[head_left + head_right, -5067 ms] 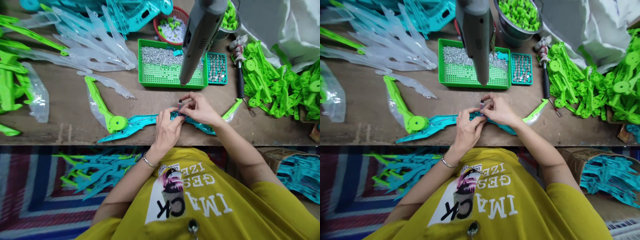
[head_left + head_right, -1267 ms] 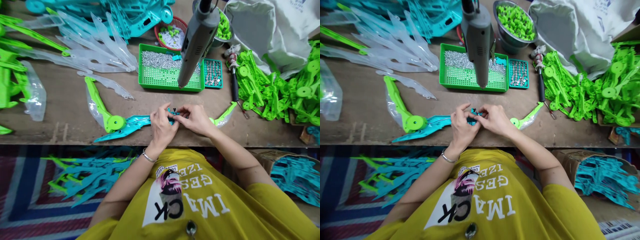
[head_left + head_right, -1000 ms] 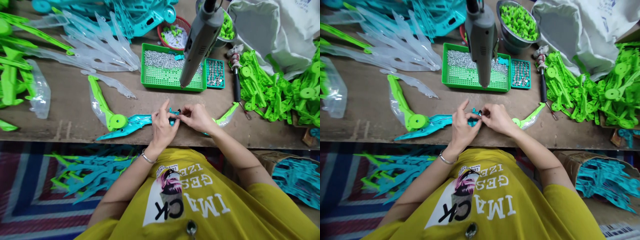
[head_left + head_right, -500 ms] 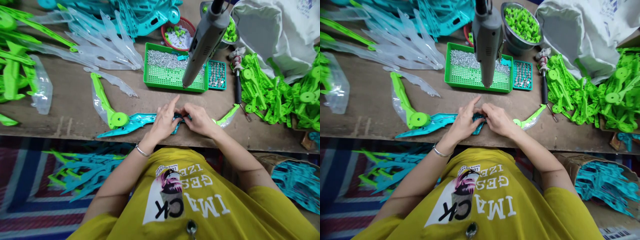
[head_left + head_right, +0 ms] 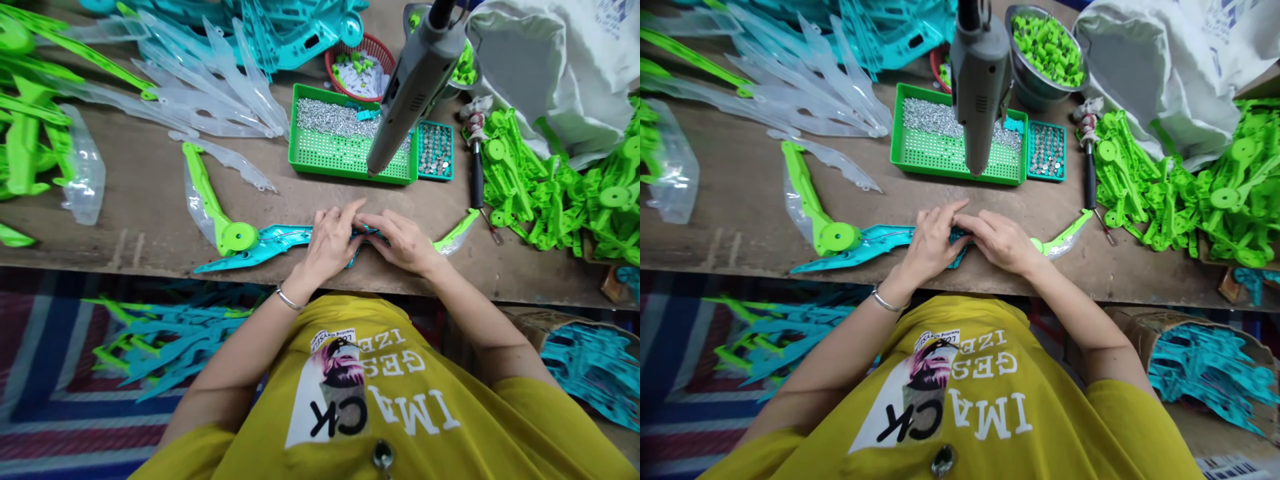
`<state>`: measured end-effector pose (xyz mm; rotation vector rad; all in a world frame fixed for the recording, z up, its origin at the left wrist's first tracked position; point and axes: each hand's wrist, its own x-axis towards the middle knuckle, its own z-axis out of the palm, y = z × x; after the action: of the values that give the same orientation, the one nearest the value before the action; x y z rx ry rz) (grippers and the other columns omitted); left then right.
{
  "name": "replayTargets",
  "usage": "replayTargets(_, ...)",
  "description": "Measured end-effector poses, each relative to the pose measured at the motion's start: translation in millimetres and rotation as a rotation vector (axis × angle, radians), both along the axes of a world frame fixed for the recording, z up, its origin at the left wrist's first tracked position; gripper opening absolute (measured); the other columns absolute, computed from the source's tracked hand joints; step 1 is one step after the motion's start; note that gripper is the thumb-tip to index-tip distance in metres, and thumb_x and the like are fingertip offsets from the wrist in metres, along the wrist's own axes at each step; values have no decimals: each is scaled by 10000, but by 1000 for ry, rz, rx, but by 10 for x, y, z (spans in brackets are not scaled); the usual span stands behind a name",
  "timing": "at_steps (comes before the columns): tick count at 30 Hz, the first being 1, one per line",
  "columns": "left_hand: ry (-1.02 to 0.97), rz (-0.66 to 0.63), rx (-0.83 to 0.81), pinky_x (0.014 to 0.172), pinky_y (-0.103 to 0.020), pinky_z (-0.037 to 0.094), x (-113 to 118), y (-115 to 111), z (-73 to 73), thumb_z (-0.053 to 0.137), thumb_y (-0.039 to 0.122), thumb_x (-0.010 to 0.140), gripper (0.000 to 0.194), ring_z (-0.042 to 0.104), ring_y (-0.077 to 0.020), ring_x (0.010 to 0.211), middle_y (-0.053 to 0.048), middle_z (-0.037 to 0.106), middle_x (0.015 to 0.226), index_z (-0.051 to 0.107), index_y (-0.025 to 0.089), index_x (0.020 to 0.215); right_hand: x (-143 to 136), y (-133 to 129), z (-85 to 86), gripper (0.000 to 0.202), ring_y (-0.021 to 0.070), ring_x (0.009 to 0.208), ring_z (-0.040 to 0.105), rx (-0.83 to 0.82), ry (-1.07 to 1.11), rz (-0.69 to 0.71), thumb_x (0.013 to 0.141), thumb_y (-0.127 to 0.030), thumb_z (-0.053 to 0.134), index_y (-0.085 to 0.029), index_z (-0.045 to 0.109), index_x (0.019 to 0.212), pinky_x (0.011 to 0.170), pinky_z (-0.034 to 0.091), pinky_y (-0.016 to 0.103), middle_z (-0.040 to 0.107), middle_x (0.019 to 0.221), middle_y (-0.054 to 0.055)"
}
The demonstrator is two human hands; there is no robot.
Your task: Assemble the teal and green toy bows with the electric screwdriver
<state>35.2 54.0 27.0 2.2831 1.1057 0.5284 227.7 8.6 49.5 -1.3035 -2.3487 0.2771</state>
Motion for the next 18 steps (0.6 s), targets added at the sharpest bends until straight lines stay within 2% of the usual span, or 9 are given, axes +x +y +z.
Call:
replayTargets(3,35,1,-13,933,-427,402,8,-18,52,665,222,904,413,639,-310,1066,-66,775,1010,589,179,1307,4,19,89,242,213,904,672,-149,77,-100,940,-177,566,-154,652,1165,827,545,326,701,1010,106)
replayTargets(5,68,-10,2,921,-427,403,9,-32,77,662,236,916,280,637,-303,1040,-53,778,990,646,198,1193,15,35,157,189,221,880,679,-255,90,-154,882,-179,602,-159,676,1055,822,539,337,715,977,101)
replayTargets(10,91,-22,62,878,-416,406,8,-51,72,644,251,939,109,622,-276,974,-40,774,964,716,228,1017,68,77,270,223,229,841,687,-404,56,-229,793,-138,611,-161,705,994,792,518,339,756,975,93)
replayTargets(14,105,-68,144,795,-398,402,13,-59,33,583,249,980,186,598,-267,923,-57,753,894,756,231,914,106,99,271,219,201,819,698,-445,108,-248,818,-93,581,-167,716,974,799,519,322,776,952,67)
replayTargets(18,203,-160,313,745,-386,405,-4,-64,36,501,222,1015,285,581,-264,904,-82,716,869,756,198,889,121,133,188,228,212,898,708,-355,156,-223,847,-95,584,-172,704,1025,854,533,339,770,987,73)
